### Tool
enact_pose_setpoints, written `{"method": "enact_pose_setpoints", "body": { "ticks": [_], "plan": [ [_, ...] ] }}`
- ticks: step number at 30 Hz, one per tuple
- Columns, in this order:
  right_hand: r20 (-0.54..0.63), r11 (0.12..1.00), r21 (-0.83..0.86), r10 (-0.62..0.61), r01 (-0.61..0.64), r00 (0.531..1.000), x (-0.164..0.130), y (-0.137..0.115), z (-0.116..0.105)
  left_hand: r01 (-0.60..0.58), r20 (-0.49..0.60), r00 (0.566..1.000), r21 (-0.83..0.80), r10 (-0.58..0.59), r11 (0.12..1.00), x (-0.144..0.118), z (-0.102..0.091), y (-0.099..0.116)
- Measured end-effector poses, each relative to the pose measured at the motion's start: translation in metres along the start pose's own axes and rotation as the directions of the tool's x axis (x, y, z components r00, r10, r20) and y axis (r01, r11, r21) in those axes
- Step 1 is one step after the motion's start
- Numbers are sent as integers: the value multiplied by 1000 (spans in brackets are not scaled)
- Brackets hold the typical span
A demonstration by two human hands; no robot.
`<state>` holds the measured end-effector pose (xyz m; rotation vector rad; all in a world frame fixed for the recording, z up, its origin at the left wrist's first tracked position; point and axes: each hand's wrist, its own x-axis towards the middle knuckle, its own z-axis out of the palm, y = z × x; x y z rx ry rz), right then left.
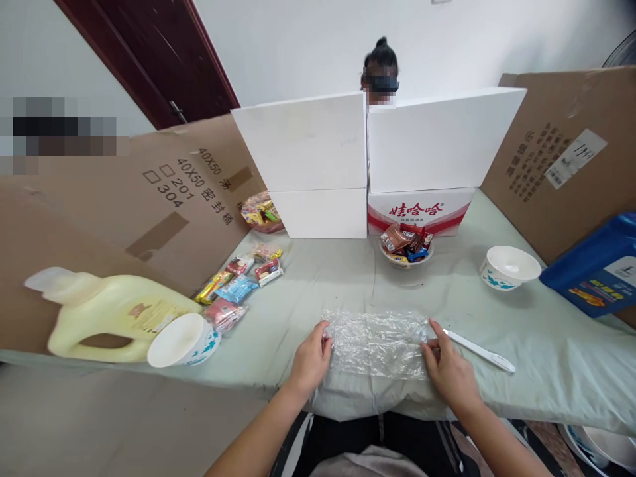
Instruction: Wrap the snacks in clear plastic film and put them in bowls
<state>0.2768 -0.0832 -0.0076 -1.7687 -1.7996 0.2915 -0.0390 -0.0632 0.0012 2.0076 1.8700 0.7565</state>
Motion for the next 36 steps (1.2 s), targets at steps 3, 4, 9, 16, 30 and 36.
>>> {"method": "enact_pose_setpoints", "body": {
  "ticks": [3, 4, 9, 16, 30, 36],
  "plan": [
    [-37, 999, 3, -52, 52, 998, 1, 1, -3, -119, -56, 991, 10, 120, 993, -2, 7, -2],
    [-42, 998, -2, -65, 65, 997, 2, 1, -3, -152, -65, 986, 26, 154, 988, -2, 8, -2],
    [-27, 988, -105, -113, 110, 993, 9, 5, 2, -236, -58, 968, 126, 244, 964, -3, 11, -1],
    [127, 946, -300, -92, 127, 988, 12, 4, 7, -175, -68, 977, 272, 200, 946, 0, 3, 18],
    [209, 880, -457, -38, 132, 977, 19, 3, -20, -508, 447, 790, 90, 421, 857, 15, 40, 61],
    [212, 815, -316, -438, 485, 874, 26, -29, 4, -523, 454, 777, 83, 435, 848, 21, 36, 59]
  ]
}}
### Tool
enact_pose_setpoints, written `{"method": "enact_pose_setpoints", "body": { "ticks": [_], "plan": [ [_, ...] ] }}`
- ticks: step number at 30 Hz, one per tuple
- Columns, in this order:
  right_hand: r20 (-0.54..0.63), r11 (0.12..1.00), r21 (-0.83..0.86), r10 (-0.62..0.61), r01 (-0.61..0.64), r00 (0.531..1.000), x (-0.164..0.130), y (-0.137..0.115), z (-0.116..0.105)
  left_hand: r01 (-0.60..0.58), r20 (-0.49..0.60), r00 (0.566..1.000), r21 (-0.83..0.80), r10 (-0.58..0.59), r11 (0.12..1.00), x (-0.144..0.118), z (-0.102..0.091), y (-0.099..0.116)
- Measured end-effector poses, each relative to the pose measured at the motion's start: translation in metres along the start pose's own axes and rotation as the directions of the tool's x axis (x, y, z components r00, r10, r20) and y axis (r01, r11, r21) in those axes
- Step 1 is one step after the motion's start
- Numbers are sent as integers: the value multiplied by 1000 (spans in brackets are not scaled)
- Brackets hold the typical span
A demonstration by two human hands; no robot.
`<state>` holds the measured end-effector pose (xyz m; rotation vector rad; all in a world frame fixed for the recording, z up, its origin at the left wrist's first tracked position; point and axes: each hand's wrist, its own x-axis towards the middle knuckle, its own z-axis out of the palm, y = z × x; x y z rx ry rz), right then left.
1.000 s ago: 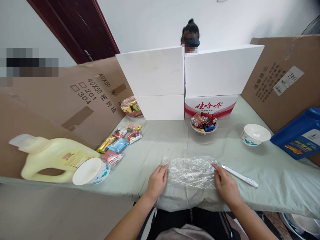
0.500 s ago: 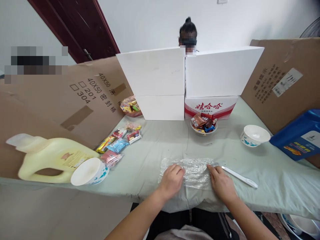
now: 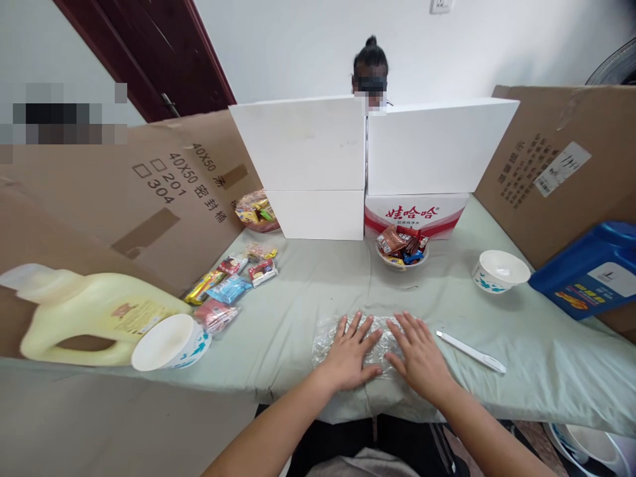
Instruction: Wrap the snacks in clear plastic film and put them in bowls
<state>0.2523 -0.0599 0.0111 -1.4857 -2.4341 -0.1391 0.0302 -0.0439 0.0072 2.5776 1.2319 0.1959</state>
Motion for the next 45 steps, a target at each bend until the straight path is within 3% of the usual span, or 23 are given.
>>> {"method": "enact_pose_setpoints", "body": {
  "ticks": [2, 5, 10, 15, 19, 24, 30, 33, 36, 40, 45],
  "plan": [
    [65, 995, 43, -97, 94, 993, 7, -11, 14, 9, 5, 1000, 26, -9, 1000, -3, -5, -10],
    [150, 994, 76, -93, 82, 984, 6, -14, 28, 66, 4, 998, 99, -67, 993, -21, -14, -40],
    [121, 987, 108, -135, 123, 983, -20, 1, 15, 182, -134, 978, 200, -158, 963, -74, -30, -85],
    [102, 946, 226, -259, 231, 960, -50, 12, -7, -37, -163, 985, 92, 52, 995, -108, -38, -71],
    [123, 949, 275, -195, 155, 973, -64, 8, -12, -127, -129, 983, 10, 127, 992, -119, -35, -57],
    [139, 947, 304, -154, 106, 978, -67, 3, -15, -149, -205, 970, -85, 129, 985, -126, -34, -60],
    [82, 902, 394, -226, 176, 971, -54, -1, -23, -67, -241, 970, -218, 12, 974, -126, -43, -64],
    [125, 856, 504, -199, 110, 972, -43, -3, -27, -7, -211, 977, -216, -40, 976, -120, -51, -67],
    [204, 814, 578, -80, -54, 976, -30, -2, -27, 54, -197, 976, -187, -91, 981, -109, -57, -73],
    [299, 770, 591, 70, -242, 952, -12, 1, -23, 166, -216, 955, -171, -201, 971, -94, -58, -84],
    [353, 714, 601, 166, -360, 921, 1, -2, -14, 277, -218, 932, -84, -289, 957, -79, -53, -93]
  ]
}}
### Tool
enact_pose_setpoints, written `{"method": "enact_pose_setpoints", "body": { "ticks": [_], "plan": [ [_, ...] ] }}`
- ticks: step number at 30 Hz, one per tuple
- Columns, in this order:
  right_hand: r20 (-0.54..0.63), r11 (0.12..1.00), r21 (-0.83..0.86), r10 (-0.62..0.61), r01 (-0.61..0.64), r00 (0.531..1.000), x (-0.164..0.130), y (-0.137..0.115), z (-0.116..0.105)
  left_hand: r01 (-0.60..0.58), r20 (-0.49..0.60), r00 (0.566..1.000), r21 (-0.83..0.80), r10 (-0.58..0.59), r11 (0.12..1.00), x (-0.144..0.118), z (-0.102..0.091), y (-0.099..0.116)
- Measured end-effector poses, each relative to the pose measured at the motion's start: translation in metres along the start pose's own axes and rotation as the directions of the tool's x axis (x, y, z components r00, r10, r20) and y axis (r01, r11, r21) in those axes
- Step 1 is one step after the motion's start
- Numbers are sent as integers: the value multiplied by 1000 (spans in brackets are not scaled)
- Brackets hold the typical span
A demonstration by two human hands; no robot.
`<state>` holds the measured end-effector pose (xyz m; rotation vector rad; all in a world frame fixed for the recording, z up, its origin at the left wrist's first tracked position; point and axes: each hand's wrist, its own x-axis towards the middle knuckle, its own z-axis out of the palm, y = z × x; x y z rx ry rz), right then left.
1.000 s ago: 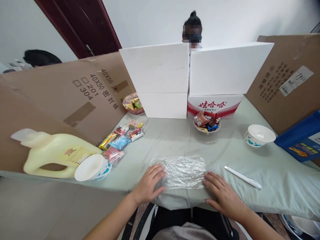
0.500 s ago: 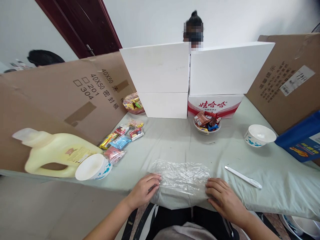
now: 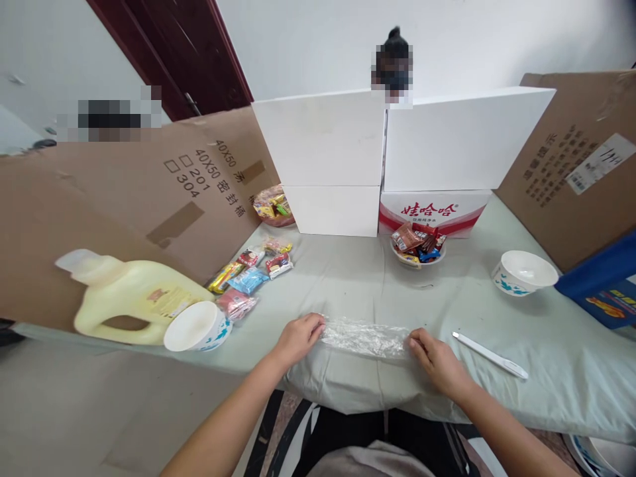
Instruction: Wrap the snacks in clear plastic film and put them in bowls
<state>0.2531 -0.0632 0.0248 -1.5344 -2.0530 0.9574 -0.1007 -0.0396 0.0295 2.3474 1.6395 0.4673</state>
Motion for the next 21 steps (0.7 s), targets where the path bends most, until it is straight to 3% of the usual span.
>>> {"method": "enact_pose_setpoints", "body": {
  "ticks": [4, 11, 17, 19, 21],
  "plan": [
    [-37, 999, 32, 26, -25, 999, 9, 1, 9, 33, 37, 999, 115, -38, 993, 9, 4, 1],
    [-166, 966, -256, -3, -40, 986, 30, -3, 21, 72, 30, 996, 203, -79, 977, 15, 12, 4],
    [-196, 928, -365, 2, -75, 981, 34, -3, 31, 186, -76, 982, 285, -171, 941, 16, 11, 1],
    [-225, 898, -439, -70, -37, 972, 31, -3, 33, 247, -145, 967, 310, -211, 918, 14, 7, 3],
    [-281, 834, -550, -221, 32, 934, 27, -7, 35, 280, -238, 948, 321, -209, 905, 10, 6, 13]
  ]
}}
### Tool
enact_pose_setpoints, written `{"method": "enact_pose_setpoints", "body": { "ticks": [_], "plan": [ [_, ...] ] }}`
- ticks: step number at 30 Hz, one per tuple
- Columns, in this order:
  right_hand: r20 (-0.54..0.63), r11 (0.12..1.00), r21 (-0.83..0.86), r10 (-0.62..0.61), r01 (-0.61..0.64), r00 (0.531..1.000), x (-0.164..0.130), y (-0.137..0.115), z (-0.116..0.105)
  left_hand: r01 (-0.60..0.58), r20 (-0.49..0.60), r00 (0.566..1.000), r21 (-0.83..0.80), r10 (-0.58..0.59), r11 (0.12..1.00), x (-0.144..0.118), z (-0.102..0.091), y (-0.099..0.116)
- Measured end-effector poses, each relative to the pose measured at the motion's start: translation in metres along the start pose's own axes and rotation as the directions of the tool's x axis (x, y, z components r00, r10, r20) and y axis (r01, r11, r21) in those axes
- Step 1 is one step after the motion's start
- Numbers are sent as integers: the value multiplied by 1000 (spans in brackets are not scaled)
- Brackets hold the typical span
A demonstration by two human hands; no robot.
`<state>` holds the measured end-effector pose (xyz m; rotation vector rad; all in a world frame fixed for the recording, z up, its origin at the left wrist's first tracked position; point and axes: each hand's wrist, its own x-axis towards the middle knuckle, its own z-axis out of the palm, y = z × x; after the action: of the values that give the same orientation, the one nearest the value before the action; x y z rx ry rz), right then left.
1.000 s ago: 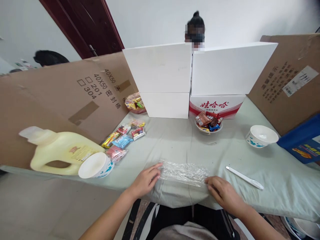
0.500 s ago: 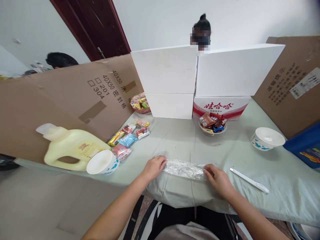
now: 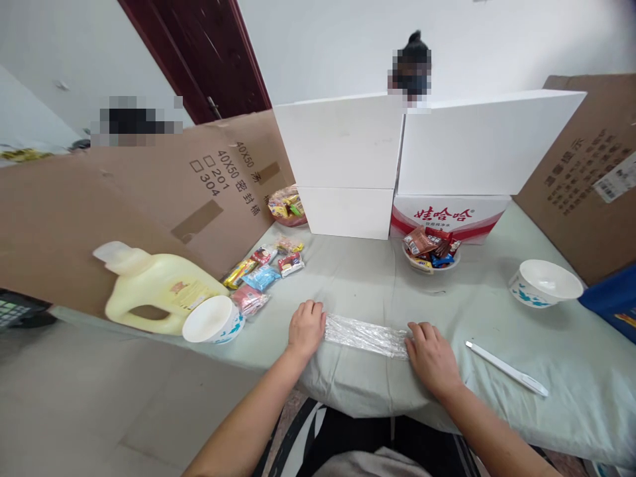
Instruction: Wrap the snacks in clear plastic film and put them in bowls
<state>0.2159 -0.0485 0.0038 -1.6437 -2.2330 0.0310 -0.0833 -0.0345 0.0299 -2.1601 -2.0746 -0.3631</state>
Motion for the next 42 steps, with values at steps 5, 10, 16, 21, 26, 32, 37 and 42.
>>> {"method": "enact_pose_setpoints", "body": {
  "ticks": [5, 10, 16, 21, 26, 32, 37, 42],
  "plan": [
    [-101, 936, -64, -351, 345, 931, 0, -24, 5, -220, -83, 974, -152, 209, 964, -32, 9, 50],
    [101, 885, 15, -464, 465, 880, -9, -26, 21, -281, 85, 951, -164, 297, 946, -49, 33, 69],
    [40, 895, -78, -437, 439, 899, -65, 3, 3, -399, 137, 889, -241, 438, 885, -44, 29, 55],
    [-21, 912, 36, -408, 409, 913, -105, 14, -22, -502, 21, 841, -342, 541, 794, -44, 27, 89],
    [11, 882, 224, -428, 415, 904, -101, 13, -65, -549, -29, 806, -409, 591, 729, -46, 29, 126],
    [161, 817, 491, -426, 302, 890, -65, 27, -110, -626, -36, 702, -506, 711, 593, -51, 31, 123],
    [276, 831, 546, -297, 105, 914, 4, 23, -85, -637, -58, 677, -546, 733, 544, -52, 38, 115],
    [306, 905, 406, -263, 124, 915, 64, 0, -28, -610, -73, 709, -561, 701, 559, -48, 37, 114]
  ]
}}
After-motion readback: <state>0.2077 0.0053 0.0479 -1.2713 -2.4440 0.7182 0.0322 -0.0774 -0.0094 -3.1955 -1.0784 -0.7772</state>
